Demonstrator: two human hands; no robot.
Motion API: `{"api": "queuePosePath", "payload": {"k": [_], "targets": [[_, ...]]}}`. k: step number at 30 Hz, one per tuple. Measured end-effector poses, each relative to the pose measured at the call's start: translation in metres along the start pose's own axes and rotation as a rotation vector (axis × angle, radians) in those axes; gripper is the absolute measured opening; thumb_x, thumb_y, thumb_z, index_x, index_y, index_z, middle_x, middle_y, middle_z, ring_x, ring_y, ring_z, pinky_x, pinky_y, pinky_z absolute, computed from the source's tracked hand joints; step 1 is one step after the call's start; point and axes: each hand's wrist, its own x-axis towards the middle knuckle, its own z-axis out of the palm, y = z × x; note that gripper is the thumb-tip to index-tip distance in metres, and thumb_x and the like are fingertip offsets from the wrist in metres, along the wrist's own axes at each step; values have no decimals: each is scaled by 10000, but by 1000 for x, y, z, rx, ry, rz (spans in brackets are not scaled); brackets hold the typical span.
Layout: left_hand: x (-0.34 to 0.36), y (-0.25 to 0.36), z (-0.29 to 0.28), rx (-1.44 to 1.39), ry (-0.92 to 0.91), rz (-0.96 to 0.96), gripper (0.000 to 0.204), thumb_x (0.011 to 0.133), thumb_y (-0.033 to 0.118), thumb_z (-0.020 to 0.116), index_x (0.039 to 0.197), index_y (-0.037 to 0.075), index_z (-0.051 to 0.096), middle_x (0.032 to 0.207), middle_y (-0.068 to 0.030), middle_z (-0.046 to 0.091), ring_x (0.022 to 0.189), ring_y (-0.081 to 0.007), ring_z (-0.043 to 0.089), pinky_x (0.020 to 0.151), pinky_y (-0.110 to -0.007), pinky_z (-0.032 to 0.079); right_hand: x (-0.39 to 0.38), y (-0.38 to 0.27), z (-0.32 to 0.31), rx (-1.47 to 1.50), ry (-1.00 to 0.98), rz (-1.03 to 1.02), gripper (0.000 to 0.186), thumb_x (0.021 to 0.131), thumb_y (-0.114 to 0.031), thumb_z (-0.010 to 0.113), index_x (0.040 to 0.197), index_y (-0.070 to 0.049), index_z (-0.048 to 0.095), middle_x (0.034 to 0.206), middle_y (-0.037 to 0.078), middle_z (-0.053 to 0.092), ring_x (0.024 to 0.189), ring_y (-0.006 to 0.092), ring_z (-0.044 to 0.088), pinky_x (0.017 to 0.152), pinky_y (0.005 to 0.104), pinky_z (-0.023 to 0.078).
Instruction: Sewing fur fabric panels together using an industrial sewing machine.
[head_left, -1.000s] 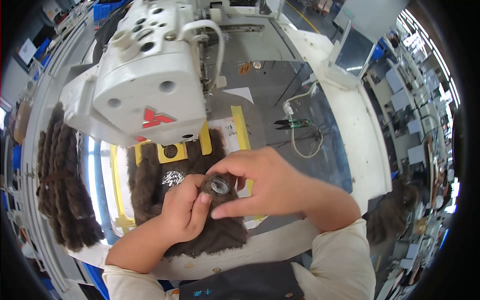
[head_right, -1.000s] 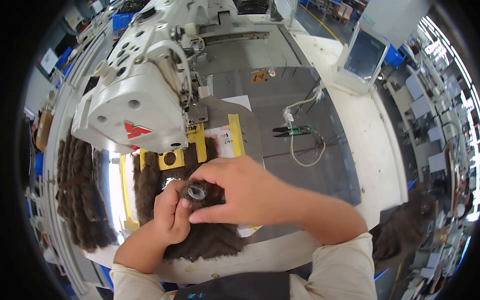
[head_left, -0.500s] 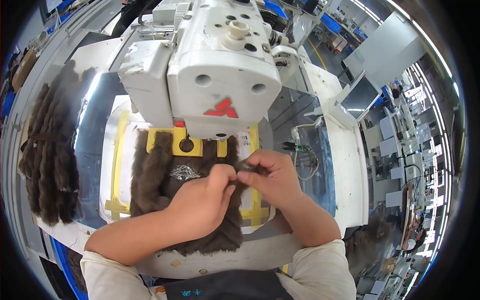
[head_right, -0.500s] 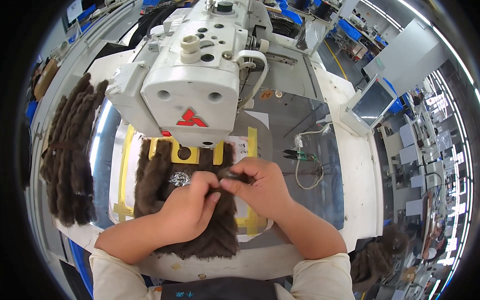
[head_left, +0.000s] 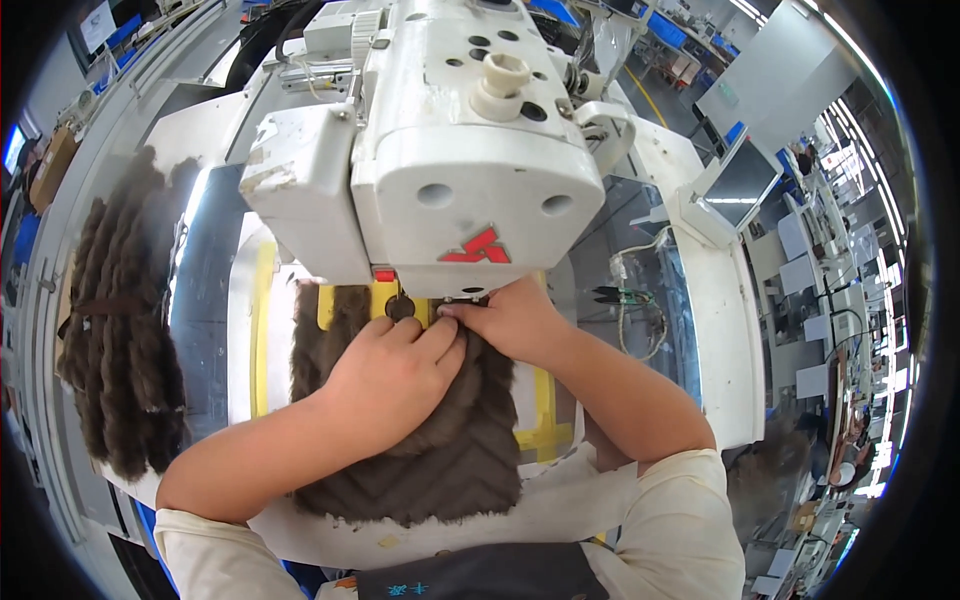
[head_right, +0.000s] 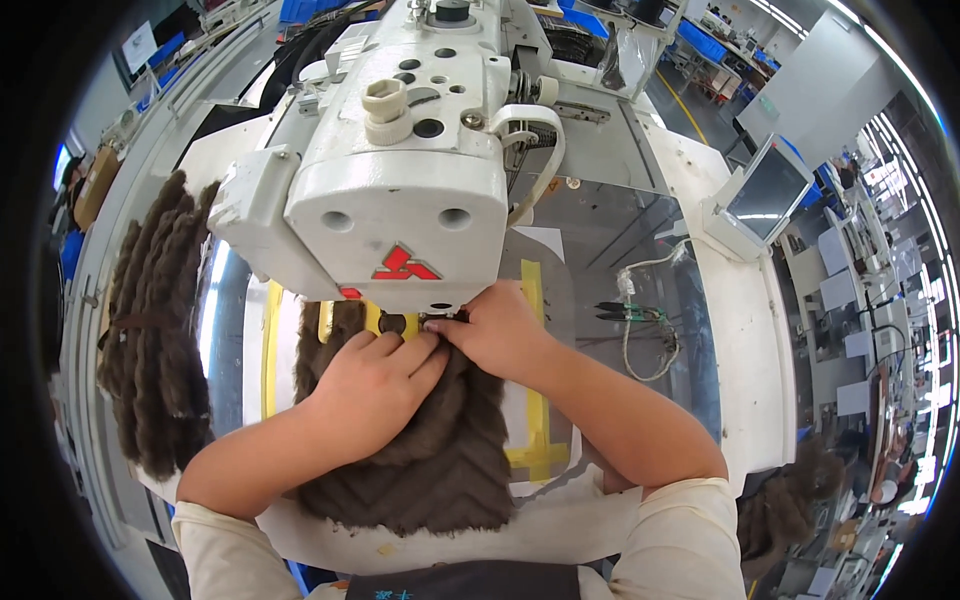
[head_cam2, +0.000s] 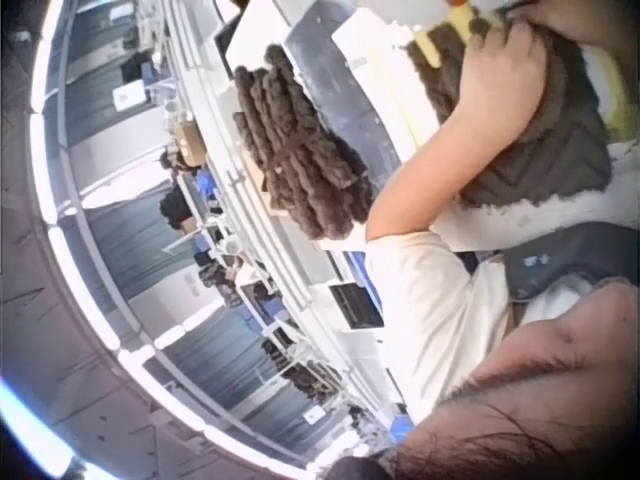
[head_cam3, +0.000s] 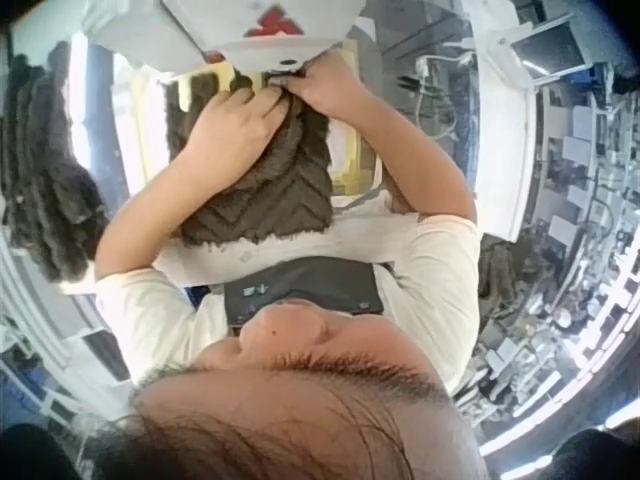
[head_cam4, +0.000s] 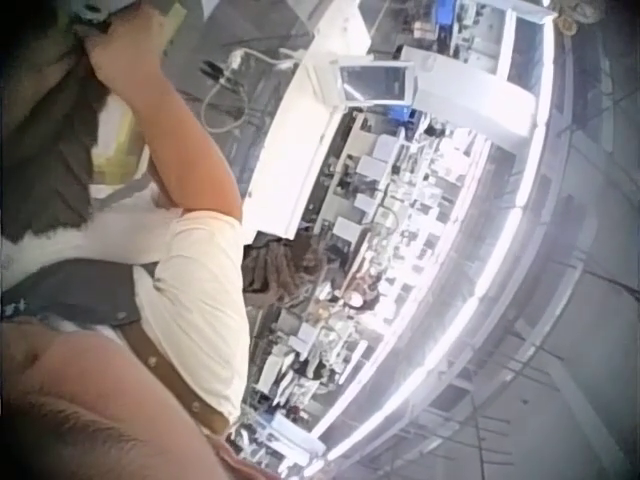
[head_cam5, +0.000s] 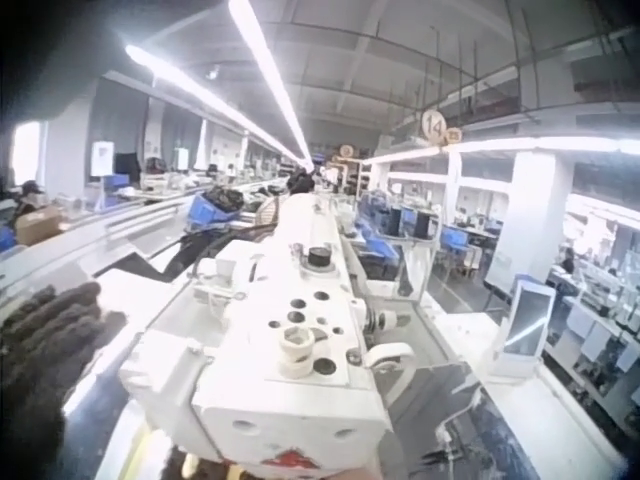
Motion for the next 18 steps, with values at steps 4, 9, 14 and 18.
{"api": "queuePosePath", "payload": {"k": [4, 9, 14, 18], "targets": [[-1, -1, 4, 13, -2, 42, 449, 813, 137, 602, 1240, 10, 666, 1152, -71, 656, 890, -204, 629, 747, -344, 479, -2, -3, -2, -174, -52, 112, 290, 829, -224, 791, 1058, -50, 760, 933, 169, 756, 834, 372, 712, 746, 422, 564], [2, -4, 10, 39, 54, 35, 449, 801, 144, 611, 1228, 22, 672, 1241, -101, 687, 886, -206, 629, 736, -353, 469, 8, -3, -9, -265, -31, 179, 332, 799, -303, 809, 1043, -81, 771, 915, 182, 747, 874, 408, 701, 772, 461, 566], [8, -4, 13, 89, 24, 28, 465, 770, 140, 623, 1216, 19, 674, 1256, -132, 695, 856, -204, 628, 719, -353, 463, 12, -3, -9, -348, -12, 163, 368, 751, -307, 826, 1007, -52, 761, 900, 205, 738, 886, 437, 692, 786, 483, 564], [13, -2, 21, 120, 108, 25, 400, 751, 158, 641, 1117, 6, 699, 1171, -158, 721, 760, -203, 632, 663, -344, 462, 19, 5, -12, -321, 1, 186, 358, 724, -260, 810, 960, 1, 745, 894, 221, 735, 894, 432, 701, 793, 484, 563]]}}
